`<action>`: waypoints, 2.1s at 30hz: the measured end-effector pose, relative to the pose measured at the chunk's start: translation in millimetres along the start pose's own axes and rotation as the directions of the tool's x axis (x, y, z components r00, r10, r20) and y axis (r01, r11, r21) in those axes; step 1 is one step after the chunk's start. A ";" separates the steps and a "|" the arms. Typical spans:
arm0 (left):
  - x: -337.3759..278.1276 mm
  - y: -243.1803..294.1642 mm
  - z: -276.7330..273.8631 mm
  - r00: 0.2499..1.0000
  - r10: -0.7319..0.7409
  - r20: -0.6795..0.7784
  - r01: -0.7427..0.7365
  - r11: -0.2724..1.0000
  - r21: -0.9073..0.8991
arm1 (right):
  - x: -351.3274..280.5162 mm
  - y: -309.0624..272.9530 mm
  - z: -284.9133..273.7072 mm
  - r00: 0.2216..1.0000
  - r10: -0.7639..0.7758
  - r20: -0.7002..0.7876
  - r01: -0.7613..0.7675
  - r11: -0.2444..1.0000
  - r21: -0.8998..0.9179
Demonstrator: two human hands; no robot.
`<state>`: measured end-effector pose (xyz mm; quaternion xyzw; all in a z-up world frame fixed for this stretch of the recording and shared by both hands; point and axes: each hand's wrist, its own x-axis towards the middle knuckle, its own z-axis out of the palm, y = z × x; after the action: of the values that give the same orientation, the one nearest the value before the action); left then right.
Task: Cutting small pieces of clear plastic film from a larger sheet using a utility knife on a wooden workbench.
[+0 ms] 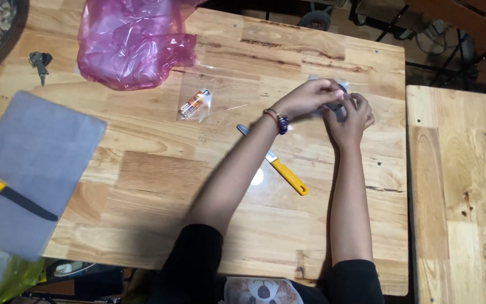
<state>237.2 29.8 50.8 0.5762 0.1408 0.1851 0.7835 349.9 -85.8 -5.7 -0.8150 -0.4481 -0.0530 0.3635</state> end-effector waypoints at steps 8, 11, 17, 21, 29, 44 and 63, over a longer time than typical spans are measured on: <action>60.4 -77.0 -16.4 0.920 0.168 -0.353 0.253 0.434 0.865 | 0.2 12.4 5.8 0.998 0.024 0.061 -0.015 0.990 -0.137; 50.6 -73.6 -22.6 0.889 0.229 -0.396 0.284 0.401 0.871 | 0.1 12.4 6.7 0.999 0.036 0.035 -0.032 0.994 -0.107; 44.6 -70.9 -25.8 0.861 0.216 -0.461 0.356 0.391 0.848 | 0.5 30.9 9.6 0.965 0.188 -0.183 -0.187 0.982 0.023; 43.0 -64.4 -21.3 0.864 0.184 -0.468 0.371 0.395 0.840 | 2.5 41.4 5.1 0.898 0.235 -0.371 -0.195 0.970 0.144; 37.3 -54.7 -17.5 0.876 0.146 -0.460 0.364 0.427 0.828 | 2.3 2.7 -6.2 0.905 -0.158 -0.395 0.226 0.965 0.132; -58.1 42.2 -108.8 0.824 0.326 -0.464 0.432 0.168 0.886 | 0.4 -14.0 -13.0 0.924 -0.094 -0.371 0.161 0.974 0.156; -180.9 35.0 -205.6 0.738 0.354 -0.574 0.458 0.362 0.812 | -41.2 -218.7 95.7 0.740 -0.344 0.578 0.426 0.905 -0.007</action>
<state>-17.8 132.3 24.6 0.7979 0.5113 0.2383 0.2124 134.4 20.0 26.6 -0.7063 -0.6890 0.0848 0.1386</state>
